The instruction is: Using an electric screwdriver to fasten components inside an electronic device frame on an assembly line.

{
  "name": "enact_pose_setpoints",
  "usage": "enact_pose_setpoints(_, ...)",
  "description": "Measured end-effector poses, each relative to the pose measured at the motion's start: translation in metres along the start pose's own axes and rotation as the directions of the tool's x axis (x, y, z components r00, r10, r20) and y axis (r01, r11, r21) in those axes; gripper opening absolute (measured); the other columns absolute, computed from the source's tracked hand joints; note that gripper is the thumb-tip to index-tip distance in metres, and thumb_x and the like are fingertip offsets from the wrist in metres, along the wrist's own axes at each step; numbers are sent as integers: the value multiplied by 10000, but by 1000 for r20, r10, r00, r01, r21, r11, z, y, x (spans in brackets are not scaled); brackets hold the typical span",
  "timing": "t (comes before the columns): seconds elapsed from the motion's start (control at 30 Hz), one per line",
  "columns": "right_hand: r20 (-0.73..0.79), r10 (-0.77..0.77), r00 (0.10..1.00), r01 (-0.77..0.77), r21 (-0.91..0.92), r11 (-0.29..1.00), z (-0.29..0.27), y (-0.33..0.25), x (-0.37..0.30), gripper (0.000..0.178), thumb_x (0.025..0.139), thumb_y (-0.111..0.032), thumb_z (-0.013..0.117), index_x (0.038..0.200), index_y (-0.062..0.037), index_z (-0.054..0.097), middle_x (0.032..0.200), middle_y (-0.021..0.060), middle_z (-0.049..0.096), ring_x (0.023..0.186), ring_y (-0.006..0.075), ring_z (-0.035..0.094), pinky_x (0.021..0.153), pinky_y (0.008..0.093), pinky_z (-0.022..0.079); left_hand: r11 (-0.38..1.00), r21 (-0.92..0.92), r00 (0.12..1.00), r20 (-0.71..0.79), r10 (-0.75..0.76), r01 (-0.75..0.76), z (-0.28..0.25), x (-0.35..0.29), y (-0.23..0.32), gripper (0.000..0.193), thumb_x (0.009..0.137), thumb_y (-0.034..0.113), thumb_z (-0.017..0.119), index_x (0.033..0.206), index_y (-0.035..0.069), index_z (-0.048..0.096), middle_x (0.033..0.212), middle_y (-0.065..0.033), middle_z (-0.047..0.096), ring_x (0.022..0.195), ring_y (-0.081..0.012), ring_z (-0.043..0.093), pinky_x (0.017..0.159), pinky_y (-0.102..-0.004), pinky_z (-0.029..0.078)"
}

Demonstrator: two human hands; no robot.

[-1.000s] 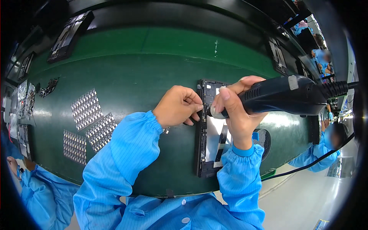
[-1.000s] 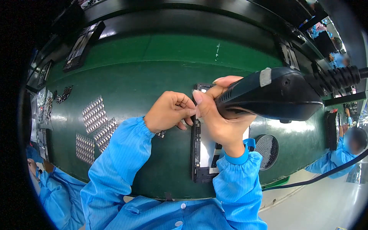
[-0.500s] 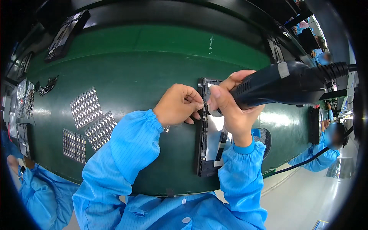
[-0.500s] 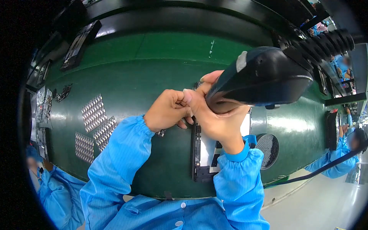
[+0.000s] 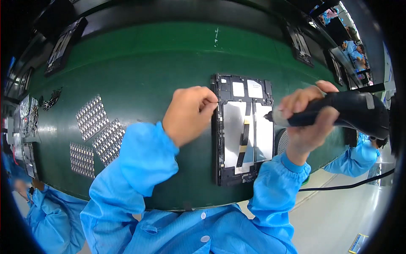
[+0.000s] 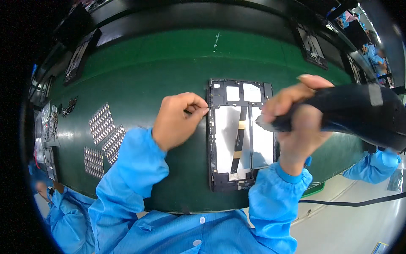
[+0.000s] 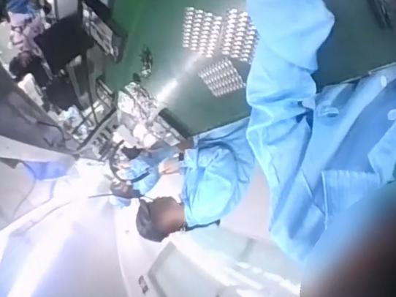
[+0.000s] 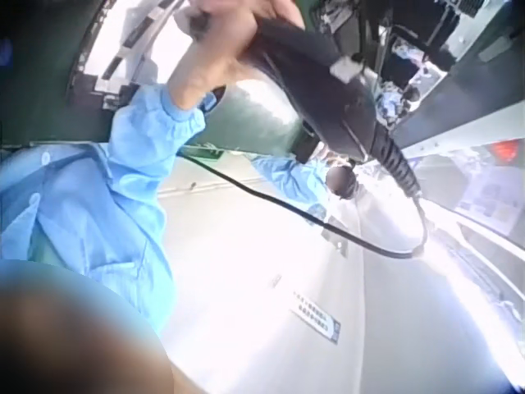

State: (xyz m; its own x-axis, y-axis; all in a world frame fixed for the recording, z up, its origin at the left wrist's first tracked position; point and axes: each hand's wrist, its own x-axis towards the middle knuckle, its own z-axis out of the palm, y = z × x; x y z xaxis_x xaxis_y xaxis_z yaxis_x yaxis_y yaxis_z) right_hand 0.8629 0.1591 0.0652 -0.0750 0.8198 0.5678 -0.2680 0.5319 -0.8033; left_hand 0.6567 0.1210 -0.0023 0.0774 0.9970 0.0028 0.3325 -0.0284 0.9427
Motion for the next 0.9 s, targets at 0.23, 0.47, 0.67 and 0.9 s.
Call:
enact_pose_setpoints(0.23,-143,126,982,-125,19,992,-53,-13,-16,910,807,-776,313,1256,12,389,669,102,512,530,200,522,500,352,448,553,441,701,327,634,-707,71,-106,24,266,719,109,610,961,2,644,1059,-163,622,1055,-313,584,904,-441,461)
enact_pose_setpoints(0.47,-117,151,982,-132,152,980,-48,-6,-38,798,854,-713,321,1258,-27,376,642,84,501,495,180,515,485,315,446,510,657,792,229,566,-555,33,-5,-10,362,757,79,625,1097,-25,561,1140,-202,571,1106,-348,532,940,-436,433)
enact_pose_setpoints(0.67,-124,365,923,-318,289,903,-35,2,-56,578,874,-509,479,1181,-24,411,639,104,533,492,207,541,487,336,487,449,874,854,-81,514,-188,-60,123,-47,288,772,61,613,1054,28,564,1134,-133,565,1109,-350,504,898,-437,443)
enact_pose_setpoints(0.9,117,313,942,-304,-94,948,-17,-4,-52,565,737,-199,754,1184,-10,465,850,104,617,648,156,608,519,258,482,379,924,964,-51,262,-54,-73,136,-23,367,761,161,636,1084,1,569,1164,-167,538,1125,-328,490,942,-444,408)
